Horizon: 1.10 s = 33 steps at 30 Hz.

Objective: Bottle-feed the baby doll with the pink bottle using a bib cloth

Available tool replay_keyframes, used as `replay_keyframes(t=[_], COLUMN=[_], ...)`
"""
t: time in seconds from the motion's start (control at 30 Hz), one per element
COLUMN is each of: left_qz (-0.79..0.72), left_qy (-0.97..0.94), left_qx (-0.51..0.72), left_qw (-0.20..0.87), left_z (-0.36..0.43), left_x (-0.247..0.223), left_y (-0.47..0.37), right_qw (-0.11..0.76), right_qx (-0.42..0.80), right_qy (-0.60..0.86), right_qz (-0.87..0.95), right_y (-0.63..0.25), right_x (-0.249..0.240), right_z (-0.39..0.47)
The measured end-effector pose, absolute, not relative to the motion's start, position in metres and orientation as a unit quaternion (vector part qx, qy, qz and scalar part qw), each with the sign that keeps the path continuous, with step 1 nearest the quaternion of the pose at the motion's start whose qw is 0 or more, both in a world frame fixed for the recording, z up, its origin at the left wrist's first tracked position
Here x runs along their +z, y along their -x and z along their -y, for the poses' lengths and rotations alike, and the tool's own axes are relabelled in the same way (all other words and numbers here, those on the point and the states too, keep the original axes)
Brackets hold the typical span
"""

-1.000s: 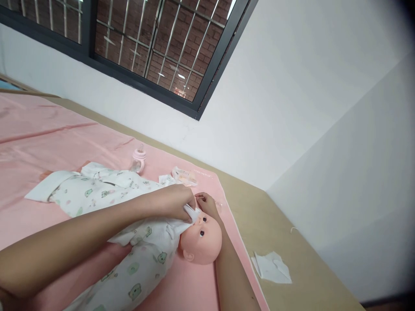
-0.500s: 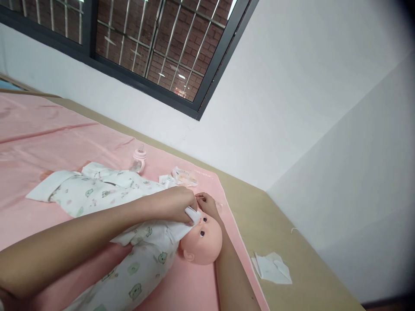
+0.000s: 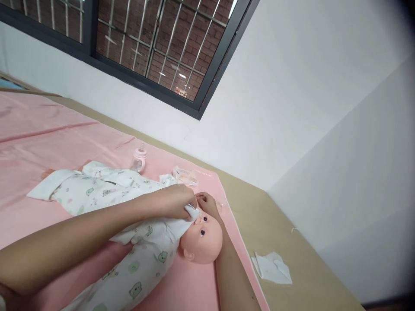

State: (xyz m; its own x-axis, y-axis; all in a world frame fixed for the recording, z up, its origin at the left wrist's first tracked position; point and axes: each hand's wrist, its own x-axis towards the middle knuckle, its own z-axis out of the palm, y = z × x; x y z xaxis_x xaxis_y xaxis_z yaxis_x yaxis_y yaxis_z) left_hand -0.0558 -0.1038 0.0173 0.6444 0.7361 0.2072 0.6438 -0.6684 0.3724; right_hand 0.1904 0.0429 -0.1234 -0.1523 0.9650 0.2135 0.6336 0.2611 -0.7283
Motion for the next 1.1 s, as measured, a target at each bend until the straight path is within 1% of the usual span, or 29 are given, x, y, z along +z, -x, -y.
replay_keyframes(t=[0.5, 1.1], left_qz=[-0.402, -0.376], left_qy=[-0.893, -0.889], left_qx=[0.166, 0.225], left_qw=[0.113, 0.131], left_z=[0.098, 0.087], left_x=[0.019, 0.001], left_y=[0.056, 0.054], right_qw=[0.332, 0.326], right_qx=[0.243, 0.230], right_qy=[0.563, 0.570], right_qz=[0.717, 0.718], right_y=[-0.188, -0.181], right_x=[-0.119, -0.105], right_z=[-0.038, -0.025])
